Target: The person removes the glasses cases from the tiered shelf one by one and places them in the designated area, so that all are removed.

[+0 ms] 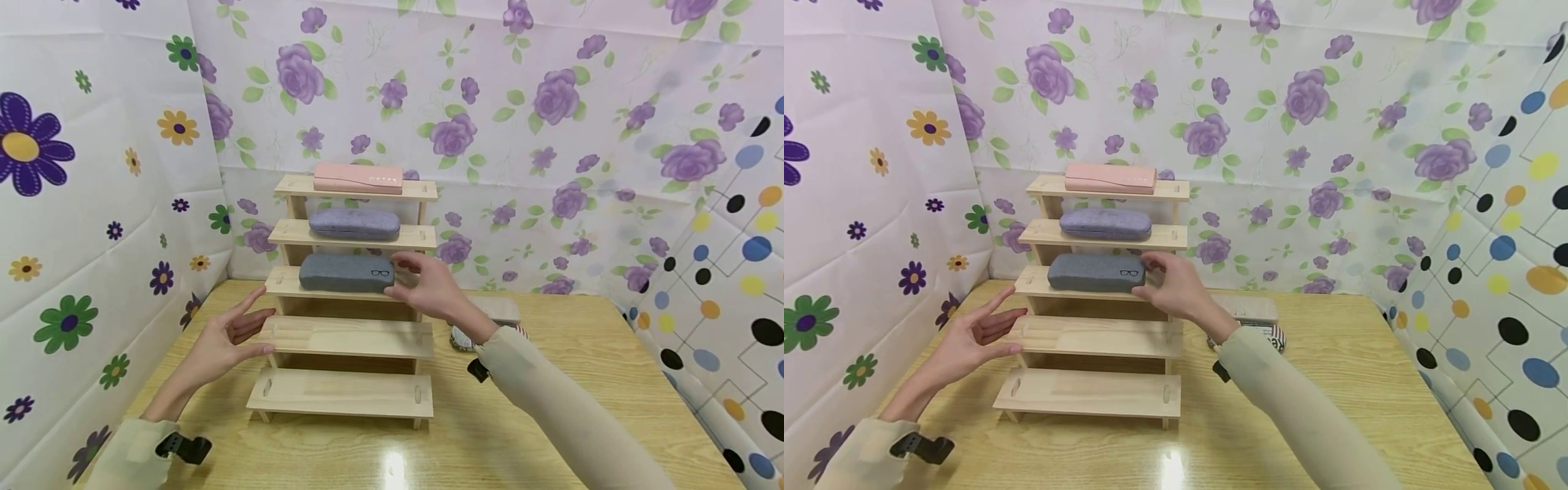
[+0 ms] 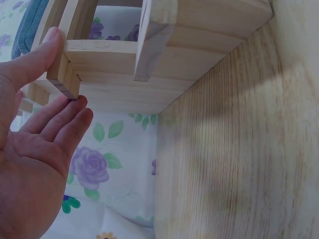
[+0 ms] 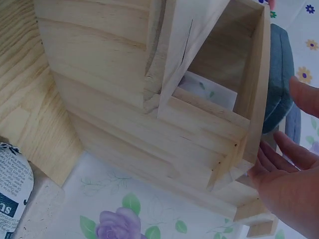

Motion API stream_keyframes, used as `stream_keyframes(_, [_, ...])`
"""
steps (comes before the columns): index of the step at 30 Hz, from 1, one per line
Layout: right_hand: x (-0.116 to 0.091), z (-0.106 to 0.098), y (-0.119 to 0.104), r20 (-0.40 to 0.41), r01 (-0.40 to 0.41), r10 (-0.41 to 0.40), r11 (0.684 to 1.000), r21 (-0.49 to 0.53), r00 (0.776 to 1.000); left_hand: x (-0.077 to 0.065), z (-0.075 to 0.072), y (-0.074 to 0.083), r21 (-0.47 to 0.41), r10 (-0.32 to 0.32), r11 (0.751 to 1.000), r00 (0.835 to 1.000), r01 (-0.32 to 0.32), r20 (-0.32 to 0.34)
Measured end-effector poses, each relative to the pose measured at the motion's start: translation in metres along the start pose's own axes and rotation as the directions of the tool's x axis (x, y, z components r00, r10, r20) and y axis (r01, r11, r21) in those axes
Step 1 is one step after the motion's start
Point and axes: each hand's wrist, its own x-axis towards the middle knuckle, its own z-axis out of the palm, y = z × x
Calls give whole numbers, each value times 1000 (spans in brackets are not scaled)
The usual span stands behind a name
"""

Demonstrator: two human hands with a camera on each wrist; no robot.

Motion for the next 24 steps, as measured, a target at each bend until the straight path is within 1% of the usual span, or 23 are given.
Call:
stream_keyframes(6, [6,3,0,-10,-7,7,1000,-16,1000,1,1,-1,-3,-3,1000,1000,3,2])
stream_keyframes(14, [10,6,0,-8,-5,5,1000,25,1000,0,0,-1,6,-1,1000,1000,1,-3])
stream_keyframes(19, [8,5,0,-8,-14,14,999,43,1000,0,0,-1,6,0,1000,1000,0,-4])
stream_keyframes(24, [2,0,0,-1,-36,36,998,56,999,0,0,-1,6,4,1000,1000,-4,-2])
